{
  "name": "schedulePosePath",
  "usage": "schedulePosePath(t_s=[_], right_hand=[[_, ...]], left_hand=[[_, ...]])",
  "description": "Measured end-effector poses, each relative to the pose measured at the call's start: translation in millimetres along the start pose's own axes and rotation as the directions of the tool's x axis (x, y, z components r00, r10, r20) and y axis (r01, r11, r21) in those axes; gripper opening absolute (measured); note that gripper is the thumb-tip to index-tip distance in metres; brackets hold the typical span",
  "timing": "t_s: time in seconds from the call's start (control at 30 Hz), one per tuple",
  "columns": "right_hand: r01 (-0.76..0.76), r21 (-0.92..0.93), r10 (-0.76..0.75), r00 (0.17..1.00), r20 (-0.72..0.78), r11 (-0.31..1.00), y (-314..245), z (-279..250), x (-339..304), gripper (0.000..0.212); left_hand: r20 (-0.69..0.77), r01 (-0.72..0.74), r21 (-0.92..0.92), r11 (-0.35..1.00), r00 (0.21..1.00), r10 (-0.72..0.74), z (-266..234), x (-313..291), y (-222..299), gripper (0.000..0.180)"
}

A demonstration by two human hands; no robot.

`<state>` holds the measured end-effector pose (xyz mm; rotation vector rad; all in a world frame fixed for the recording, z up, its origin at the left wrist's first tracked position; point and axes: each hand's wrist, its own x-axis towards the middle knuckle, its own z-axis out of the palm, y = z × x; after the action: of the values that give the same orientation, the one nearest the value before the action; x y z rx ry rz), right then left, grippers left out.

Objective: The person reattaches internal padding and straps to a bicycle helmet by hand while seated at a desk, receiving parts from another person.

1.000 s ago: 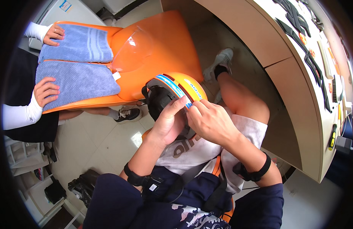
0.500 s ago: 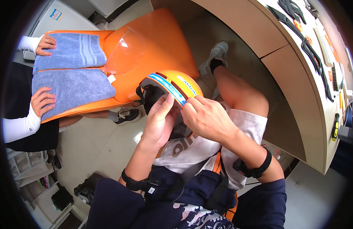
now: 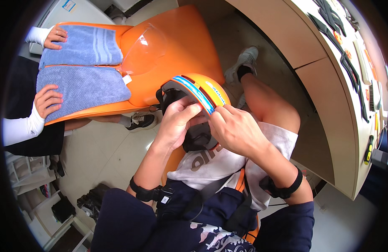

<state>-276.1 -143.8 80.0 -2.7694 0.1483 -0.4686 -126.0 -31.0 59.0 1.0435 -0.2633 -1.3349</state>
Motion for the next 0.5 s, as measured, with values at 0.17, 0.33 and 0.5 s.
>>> schedulePosePath(t_s=[0.17,0.33,0.5], right_hand=[[-0.015,-0.006,0.015,0.999,0.032,1.000,-1.2,-3.2,1.9,0.013],[-0.036,0.007,0.036,0.999,0.036,0.999,-2.3,-4.9,1.8,0.014],[-0.012,0.000,0.012,1.000,0.016,1.000,-2.9,-0.8,1.5,0.014]], left_hand=[[0.051,-0.015,0.081,0.997,0.999,0.011,-2.6,1.5,5.4,0.036],[0.056,-0.027,0.106,0.994,0.998,0.021,-6.0,1.4,5.0,0.036],[-0.010,0.009,0.064,0.998,1.000,-0.009,1.0,-0.9,4.7,0.035]])
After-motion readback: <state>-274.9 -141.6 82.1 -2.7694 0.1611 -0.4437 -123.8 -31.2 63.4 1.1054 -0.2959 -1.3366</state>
